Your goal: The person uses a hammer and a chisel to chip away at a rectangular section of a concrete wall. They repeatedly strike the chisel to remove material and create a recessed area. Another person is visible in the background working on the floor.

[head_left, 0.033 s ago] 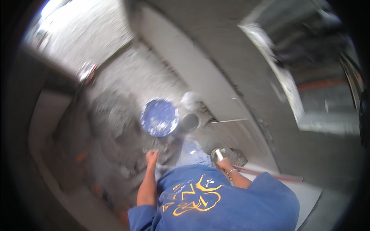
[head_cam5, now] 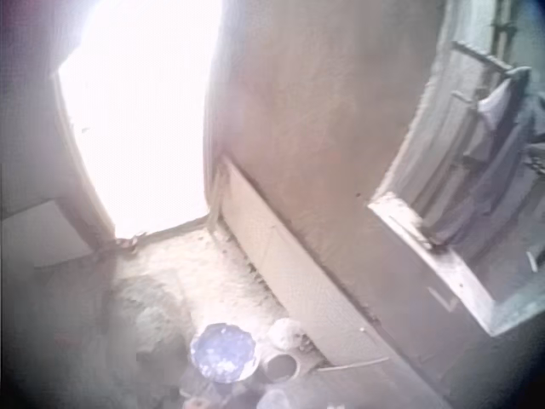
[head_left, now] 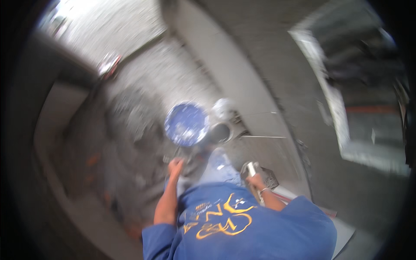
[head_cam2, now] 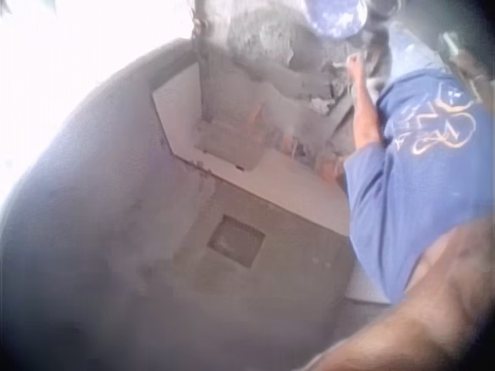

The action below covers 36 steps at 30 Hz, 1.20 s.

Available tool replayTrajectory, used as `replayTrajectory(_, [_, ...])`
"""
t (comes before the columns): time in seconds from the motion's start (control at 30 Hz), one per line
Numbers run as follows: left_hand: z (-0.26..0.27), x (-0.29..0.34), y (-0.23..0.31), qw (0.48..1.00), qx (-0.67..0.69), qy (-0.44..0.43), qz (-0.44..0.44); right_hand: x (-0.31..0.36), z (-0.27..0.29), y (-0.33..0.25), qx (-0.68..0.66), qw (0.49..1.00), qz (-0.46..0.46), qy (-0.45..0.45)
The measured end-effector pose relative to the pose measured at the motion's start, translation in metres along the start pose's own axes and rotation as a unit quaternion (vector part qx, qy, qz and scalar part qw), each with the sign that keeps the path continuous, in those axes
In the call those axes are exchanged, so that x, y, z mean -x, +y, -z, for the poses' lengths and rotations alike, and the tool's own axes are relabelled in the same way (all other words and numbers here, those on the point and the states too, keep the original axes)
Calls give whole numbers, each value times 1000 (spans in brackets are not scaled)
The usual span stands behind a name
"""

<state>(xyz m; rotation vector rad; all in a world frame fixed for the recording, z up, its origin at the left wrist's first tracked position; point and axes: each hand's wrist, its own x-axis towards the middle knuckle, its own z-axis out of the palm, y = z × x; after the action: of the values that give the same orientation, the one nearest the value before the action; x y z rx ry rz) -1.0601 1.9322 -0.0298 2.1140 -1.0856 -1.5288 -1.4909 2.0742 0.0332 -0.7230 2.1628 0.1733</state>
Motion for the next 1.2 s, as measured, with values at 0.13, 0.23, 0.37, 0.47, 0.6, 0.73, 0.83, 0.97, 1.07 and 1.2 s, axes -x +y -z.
replayTrajectory(0.13, [-34,-12,28,995,49,61,68,-29,55,-79,-181,979,45,-82])
replayTrajectory(0.23, [-41,-33,6,982,105,65,144,-23,45,-123,-145,975,90,-143])
replayTrajectory(0.37, [-70,-89,-23,947,196,84,239,-23,31,-160,76,942,278,-172])
replayTrajectory(0.47, [-99,-145,-60,933,191,132,274,-6,13,-175,320,900,252,-157])
replayTrajectory(0.6, [-119,-205,-99,899,279,178,287,-7,-4,-191,488,833,206,-155])
replayTrajectory(0.73, [-100,-223,-95,908,359,60,210,-22,-20,-184,494,850,135,-126])
replayTrajectory(0.83, [-104,-228,-112,939,275,68,195,-18,-27,-192,510,841,137,-116])
replayTrajectory(0.97, [-96,-227,-59,964,185,46,183,-10,-42,-193,528,826,168,-102])
replayTrajectory(1.07, [-99,-215,-13,964,153,95,198,6,-54,-196,552,808,186,-91])
replayTrajectory(1.2, [-14,-140,1,955,186,93,211,2,-52,-187,561,787,239,-97])
